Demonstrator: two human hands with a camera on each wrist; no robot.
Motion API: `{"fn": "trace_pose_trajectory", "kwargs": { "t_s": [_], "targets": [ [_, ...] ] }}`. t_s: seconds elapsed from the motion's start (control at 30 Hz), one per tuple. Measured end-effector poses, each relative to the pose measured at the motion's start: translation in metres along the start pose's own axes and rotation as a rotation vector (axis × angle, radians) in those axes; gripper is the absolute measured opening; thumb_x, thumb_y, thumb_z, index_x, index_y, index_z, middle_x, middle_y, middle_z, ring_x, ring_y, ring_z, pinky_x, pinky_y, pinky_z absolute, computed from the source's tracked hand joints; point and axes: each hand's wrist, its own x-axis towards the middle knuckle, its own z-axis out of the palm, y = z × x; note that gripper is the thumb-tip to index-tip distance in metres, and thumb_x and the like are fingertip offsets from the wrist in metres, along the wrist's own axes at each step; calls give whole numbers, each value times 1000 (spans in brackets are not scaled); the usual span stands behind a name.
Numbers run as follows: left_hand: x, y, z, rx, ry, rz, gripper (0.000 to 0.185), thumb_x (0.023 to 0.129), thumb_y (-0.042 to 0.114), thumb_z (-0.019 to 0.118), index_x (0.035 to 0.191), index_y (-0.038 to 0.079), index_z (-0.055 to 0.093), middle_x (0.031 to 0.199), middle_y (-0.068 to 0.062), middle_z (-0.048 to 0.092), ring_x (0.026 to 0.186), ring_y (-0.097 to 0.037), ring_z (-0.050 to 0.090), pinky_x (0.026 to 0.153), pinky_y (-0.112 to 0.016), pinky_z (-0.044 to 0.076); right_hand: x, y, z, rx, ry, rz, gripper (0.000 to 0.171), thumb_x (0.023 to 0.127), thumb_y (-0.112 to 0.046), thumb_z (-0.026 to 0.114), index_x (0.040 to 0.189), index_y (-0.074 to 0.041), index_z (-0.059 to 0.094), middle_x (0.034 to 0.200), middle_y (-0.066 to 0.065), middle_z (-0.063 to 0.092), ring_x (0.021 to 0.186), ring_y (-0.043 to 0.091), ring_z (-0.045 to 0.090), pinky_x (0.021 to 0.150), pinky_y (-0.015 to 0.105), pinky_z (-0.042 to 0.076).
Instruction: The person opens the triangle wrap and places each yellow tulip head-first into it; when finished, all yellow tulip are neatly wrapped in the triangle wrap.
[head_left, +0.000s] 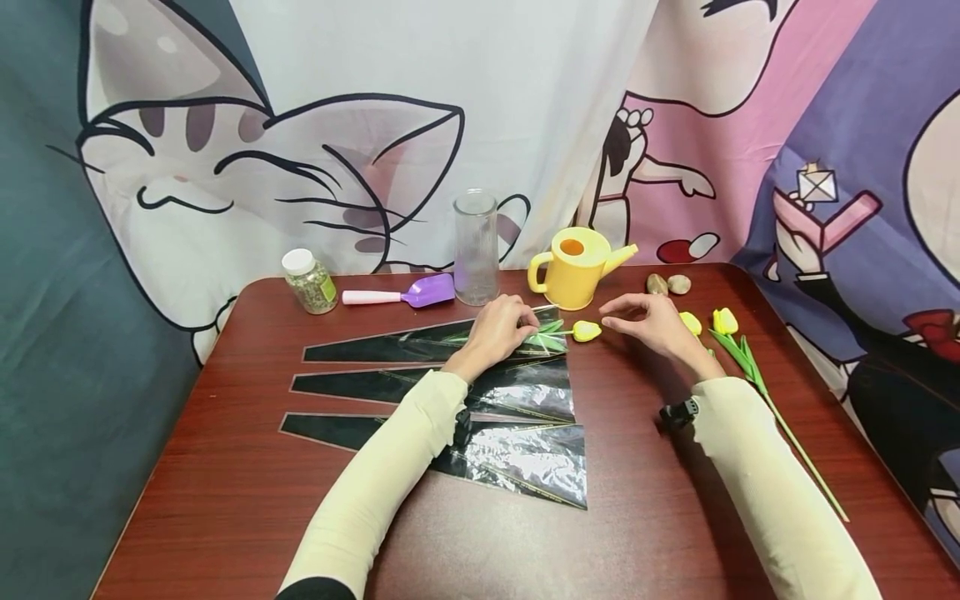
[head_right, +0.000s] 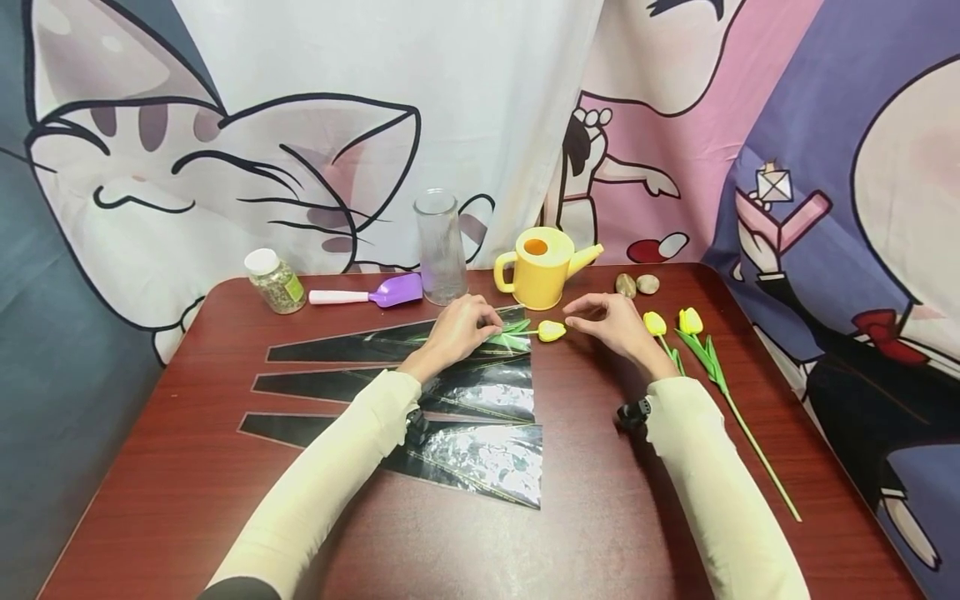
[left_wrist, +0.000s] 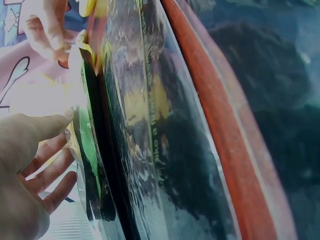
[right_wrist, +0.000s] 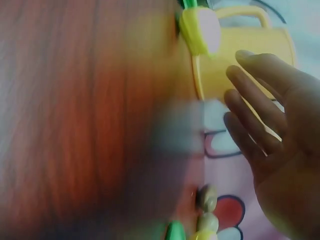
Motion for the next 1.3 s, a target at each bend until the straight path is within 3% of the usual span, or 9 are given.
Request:
{"fn": "trace_pose_trajectory", "kwargs": {
  "t_s": [0.27,0.73,1.0,1.3],
  "targets": [
    [1,2,1,1,-7,-5,5,88,27,75,91,23,77,85,8,59,86,-12,55,77,-30,46,-9,9,0,39,-101,57,26,84,-20,79,109,-14,74,90,0,72,79,20,67,64,24,51],
    [1,2,1,-2,-6,-4,5,88,27,75,91,23,77,85,8,60,86,-12,55,77,-29,46,-10,14,6,10,-87,22,22,87,-23,77,106,-14,76,93,1,74,84,17,68,69,22,49],
    [1,4,0,-5,-2,0,4,88,25,75,90,23,77,85,8,59,86,-12,55,77,-30,46,-9,13,9,16,-57,63,17,84,-25,79,101,-20,77,88,-5,73,81,14,67,68,24,48],
    [2,7,-2,-16,14,6,5,88,25,76,91,22,77,84,8,59,86,-12,55,79,-30,45,-4,-8,17,97,-88,-4,20,86,-13,76,104,-5,75,90,9,74,83,27,68,68,23,48]
  ]
}}
